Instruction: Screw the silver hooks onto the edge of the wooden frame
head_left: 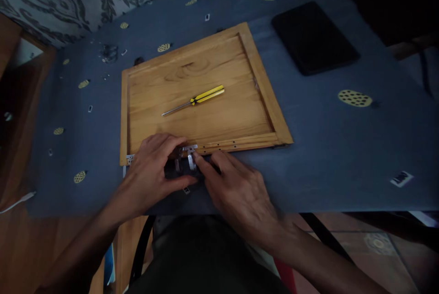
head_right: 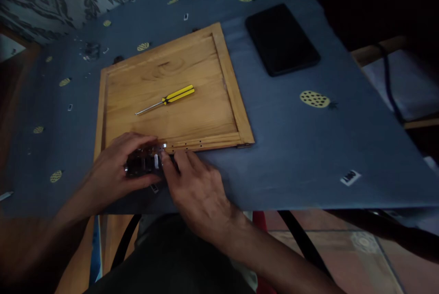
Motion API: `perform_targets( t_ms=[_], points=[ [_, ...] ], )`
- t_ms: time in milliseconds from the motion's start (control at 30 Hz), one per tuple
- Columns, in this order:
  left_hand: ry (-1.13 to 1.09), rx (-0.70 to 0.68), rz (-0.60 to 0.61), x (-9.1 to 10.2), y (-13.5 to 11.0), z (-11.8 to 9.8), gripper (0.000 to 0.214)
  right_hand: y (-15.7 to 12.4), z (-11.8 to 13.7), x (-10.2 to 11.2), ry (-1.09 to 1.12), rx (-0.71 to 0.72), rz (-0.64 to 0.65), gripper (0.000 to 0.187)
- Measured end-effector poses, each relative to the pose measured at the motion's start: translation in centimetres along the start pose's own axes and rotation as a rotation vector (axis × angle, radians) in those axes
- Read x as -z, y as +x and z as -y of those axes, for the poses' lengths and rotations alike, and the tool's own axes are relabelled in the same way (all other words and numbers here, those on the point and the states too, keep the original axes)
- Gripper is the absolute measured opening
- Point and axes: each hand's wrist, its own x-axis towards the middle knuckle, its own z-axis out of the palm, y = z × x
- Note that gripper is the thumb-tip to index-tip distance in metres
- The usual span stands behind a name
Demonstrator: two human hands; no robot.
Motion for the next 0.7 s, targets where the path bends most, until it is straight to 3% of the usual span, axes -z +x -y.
perform_targets(
  t_ms=[367,700],
  points=[
    [-0.036,0.062,-0.003,0.0,-0.3,-0.2,0.038,0.1,-0.2,0.0,0.010,0.019,-0.006,0.037],
    [0.036,-0.036,-0.074,-0.7,-0.5,-0.2,0.036,0.2,-0.1,0.0,-0.003,0.013,-0.013,0.038]
  ],
)
